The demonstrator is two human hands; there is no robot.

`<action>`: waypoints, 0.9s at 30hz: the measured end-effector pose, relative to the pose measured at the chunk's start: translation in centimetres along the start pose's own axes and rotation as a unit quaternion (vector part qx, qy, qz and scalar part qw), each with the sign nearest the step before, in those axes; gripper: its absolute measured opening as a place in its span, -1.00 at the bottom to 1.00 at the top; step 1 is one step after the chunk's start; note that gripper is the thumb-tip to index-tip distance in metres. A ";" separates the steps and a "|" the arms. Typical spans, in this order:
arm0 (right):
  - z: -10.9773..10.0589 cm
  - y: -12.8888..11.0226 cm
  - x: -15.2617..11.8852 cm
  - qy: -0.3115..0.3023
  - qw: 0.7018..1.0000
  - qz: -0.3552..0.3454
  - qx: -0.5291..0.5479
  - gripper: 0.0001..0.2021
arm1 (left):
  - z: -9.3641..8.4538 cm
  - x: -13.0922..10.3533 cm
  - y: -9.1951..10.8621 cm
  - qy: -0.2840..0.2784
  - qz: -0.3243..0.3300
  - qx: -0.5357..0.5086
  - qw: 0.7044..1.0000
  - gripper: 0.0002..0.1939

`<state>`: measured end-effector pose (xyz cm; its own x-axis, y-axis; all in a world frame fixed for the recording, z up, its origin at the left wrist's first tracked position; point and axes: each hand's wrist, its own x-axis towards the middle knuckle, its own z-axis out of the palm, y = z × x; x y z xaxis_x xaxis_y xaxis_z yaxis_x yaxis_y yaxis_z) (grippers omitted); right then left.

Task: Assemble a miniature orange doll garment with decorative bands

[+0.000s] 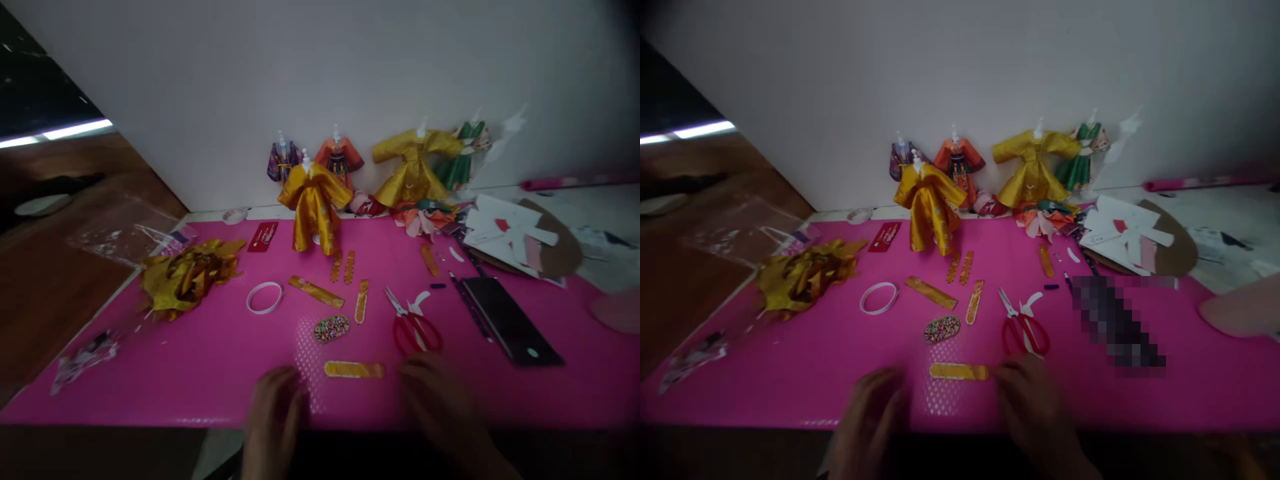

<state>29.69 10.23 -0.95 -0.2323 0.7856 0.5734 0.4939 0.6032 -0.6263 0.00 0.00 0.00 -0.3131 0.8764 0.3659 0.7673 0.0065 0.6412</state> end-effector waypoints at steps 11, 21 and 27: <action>1.5 -1.3 -0.3 -0.093 0.986 0.044 -0.133 -0.75 | 2.9 2.8 2.7 -0.033 0.003 -0.029 0.999 -0.88; 3.3 -1.7 0.5 -0.098 0.983 0.074 -0.138 -0.64 | 2.1 2.4 3.0 -0.040 0.007 -0.054 0.998 -0.86; 2.6 -2.8 1.3 -0.127 0.991 0.037 -0.029 -0.77 | 2.3 1.9 3.9 -0.077 0.024 -0.090 0.993 -0.72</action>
<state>25.84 9.93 0.21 -0.3943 0.8407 0.3711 0.5625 0.5402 -0.6259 3.64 2.79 1.67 -0.1780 0.9372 0.3000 0.6627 -0.1112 0.7406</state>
